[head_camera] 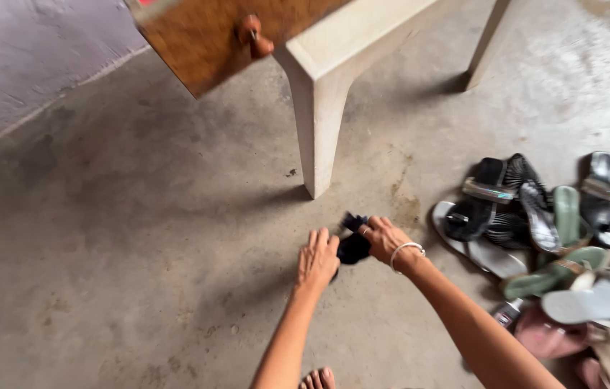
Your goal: The person is cleaning and organizing shoes into a storage drawer.
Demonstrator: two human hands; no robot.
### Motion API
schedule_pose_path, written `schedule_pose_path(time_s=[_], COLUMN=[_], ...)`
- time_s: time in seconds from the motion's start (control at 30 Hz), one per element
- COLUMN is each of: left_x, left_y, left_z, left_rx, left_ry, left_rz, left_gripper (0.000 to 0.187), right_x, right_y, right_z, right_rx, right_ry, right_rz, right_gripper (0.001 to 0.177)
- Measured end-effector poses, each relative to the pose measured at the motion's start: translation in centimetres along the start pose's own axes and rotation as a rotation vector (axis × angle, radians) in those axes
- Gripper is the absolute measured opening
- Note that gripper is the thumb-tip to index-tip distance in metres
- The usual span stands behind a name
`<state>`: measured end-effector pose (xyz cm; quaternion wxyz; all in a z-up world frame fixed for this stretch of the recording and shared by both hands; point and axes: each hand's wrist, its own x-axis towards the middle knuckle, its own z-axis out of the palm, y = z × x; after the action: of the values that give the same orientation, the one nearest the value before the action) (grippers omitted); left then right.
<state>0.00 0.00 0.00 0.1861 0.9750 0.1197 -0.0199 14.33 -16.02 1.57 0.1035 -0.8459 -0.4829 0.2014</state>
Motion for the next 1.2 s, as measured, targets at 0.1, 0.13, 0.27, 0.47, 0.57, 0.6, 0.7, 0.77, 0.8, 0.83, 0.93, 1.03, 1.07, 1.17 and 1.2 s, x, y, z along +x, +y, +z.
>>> schedule_pose_path(time_s=[0.1,0.13,0.27,0.47,0.57,0.6,0.7,0.77,0.8,0.83,0.93,1.03,1.07,1.17,1.2], left_x=[-0.4,-0.6,-2.6,-5.3,-6.1,-6.3,-6.9,-5.9,-5.2,-4.8,-3.6,-2.0,-1.0,0.8,1.6], left_y=[3.0,4.3,9.6,17.6,20.5,21.5,25.0,26.0,26.2,27.1,28.9,29.4,29.0,28.5,28.3], left_z=[-10.9,-14.1,-27.3,-47.8,-57.1,-60.8,-72.0,-75.0,-76.5,-78.5,-83.9,-87.2,-87.3,-87.6,-87.9], left_rx=[-0.008,-0.009,0.07,-0.133,-0.259,-0.206,-0.417,-0.573,-0.733,-0.728,-0.848,-0.817,-0.835,-1.002,-1.144], left_ry=[0.169,0.174,0.316,0.502,0.319,0.305,0.322,0.412,0.495,0.507,0.505,0.454,0.473,0.424,0.364], left_rz=[0.103,0.104,0.17,0.198,0.12,0.109,0.018,0.02,0.02,0.032,0.031,-0.018,-0.03,-0.074,-0.1], left_gripper=[0.029,0.029,0.028,0.036,0.031,0.026,0.032,0.032,0.031,0.031,0.035,0.026,0.029,0.033,0.034], right_x=[-2.4,-3.2,-7.1,-13.7,-16.3,-16.9,-18.4,-18.8,-18.6,-18.8,-18.4,-17.5,-16.9,-16.1,-15.7], right_y=[-3.3,-4.4,-10.1,-19.7,-24.5,-25.8,-30.8,-33.5,-34.7,-35.7,-38.7,-40.6,-40.4,-40.6,-40.8], right_z=[-8.7,-11.6,-24.3,-44.9,-54.5,-57.3,-65.4,-69.1,-70.9,-72.5,-76.8,-80.4,-80.7,-82.4,-83.3], right_rx=[0.105,0.101,0.179,0.309,0.333,0.33,0.472,0.491,0.514,0.51,0.585,0.743,0.672,0.654,0.706], right_ry=[0.082,0.085,0.298,0.438,0.522,0.561,0.61,0.609,0.601,0.614,0.581,0.482,0.542,0.574,0.557], right_rz=[0.105,0.104,0.098,0.173,0.136,0.125,0.142,0.153,0.169,0.16,0.146,0.182,0.072,-0.064,-0.101], right_gripper=[0.033,0.033,0.039,0.037,0.035,0.034,0.03,0.033,0.035,0.035,0.045,0.057,0.062,0.074,0.08])
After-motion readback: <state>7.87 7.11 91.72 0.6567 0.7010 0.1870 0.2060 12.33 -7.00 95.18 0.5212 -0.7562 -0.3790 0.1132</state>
